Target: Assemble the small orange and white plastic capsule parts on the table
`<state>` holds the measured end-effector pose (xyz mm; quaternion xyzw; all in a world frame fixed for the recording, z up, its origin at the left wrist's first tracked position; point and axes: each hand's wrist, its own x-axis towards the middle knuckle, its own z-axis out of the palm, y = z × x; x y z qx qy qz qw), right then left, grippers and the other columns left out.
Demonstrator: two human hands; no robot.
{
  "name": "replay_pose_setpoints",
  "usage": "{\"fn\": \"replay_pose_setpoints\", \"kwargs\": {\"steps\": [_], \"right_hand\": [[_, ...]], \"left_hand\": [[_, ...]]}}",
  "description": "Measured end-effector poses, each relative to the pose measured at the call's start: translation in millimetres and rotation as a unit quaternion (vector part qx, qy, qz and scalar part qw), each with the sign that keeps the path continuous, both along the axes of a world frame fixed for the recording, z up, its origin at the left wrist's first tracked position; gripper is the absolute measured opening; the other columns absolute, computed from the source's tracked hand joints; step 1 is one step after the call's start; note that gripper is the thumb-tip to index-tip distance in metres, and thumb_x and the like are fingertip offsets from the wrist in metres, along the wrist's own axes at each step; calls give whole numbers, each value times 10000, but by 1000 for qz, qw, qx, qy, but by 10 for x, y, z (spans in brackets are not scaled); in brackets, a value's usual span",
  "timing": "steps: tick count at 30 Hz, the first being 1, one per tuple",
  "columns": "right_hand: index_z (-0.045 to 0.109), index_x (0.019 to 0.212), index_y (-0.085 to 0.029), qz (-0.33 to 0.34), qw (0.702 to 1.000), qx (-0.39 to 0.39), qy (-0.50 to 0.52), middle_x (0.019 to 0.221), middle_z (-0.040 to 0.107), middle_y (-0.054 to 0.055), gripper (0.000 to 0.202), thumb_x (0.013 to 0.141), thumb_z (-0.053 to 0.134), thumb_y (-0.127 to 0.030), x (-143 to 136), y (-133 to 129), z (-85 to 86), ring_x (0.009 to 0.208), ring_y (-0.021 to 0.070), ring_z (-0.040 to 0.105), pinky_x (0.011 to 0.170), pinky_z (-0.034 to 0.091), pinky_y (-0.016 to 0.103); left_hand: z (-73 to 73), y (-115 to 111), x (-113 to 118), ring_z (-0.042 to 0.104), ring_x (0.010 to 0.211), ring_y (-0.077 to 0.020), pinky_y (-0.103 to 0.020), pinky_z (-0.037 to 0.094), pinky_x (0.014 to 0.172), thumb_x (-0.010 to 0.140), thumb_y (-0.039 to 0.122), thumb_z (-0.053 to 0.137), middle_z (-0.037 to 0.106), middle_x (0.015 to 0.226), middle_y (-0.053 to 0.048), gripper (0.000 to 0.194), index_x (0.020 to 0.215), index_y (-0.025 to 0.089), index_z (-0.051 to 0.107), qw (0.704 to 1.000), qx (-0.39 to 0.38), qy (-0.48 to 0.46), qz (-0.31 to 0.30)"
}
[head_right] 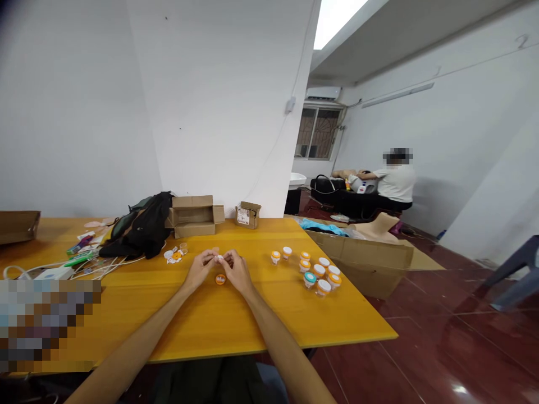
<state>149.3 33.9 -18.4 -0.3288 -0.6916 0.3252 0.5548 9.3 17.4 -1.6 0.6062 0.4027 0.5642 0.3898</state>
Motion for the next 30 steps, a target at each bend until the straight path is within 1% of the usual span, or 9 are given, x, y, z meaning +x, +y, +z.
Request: {"fn": "replay_pose_setpoints", "kwargs": {"steps": [5,9,12,16,22,26,30], "right_hand": [[513,868,-241,-12,1000,-14,-5,728,675,0,179,798,581,-390,3,28,-26,664,176,652,630,519,297],[528,848,-240,0,1000,-6,-16,783,689,14,133,800,562,-359,5,22,-21,720,178,658,679,524,304],[547,831,-240,4,1000,-1,-26,780,688,13,108,806,553,-345,5,8,-5,718,176,652,673,524,299],[567,831,-237,7,999,3,-39,772,687,12,96,813,547,-330,9,-2,11,701,170,645,663,526,290],[588,825,-229,-4,997,19,-69,792,695,20,119,835,536,-335,19,-10,15,705,167,639,678,523,289],[609,820,-225,-10,997,23,-74,783,695,22,169,854,528,-369,23,-12,10,700,168,634,669,523,285],[623,819,-228,-9,998,23,-66,785,698,23,173,850,538,-376,25,-13,19,691,175,634,676,526,299]], "left_hand": [[15,-26,11,659,787,-184,-294,510,774,747,437,661,662,776,-16,260,763,191,578,1000,15,12,0],[-6,-13,9,635,794,-180,-299,498,790,781,444,631,646,789,-15,257,778,193,577,999,31,27,4],[-32,7,8,609,794,-175,-300,489,798,807,435,609,627,795,-12,245,786,194,575,998,52,36,-1],[-47,19,8,568,748,-166,-292,478,763,828,427,586,585,762,0,237,782,195,564,996,68,49,-1],[-37,14,9,539,739,-169,-291,455,761,836,454,559,570,743,2,266,766,197,557,995,67,73,4],[-39,4,9,549,756,-174,-294,455,779,820,453,573,594,764,-3,258,775,199,564,996,52,68,7],[-39,-11,9,569,763,-180,-297,465,779,809,437,590,624,776,-10,241,777,198,580,996,40,73,19]]}}
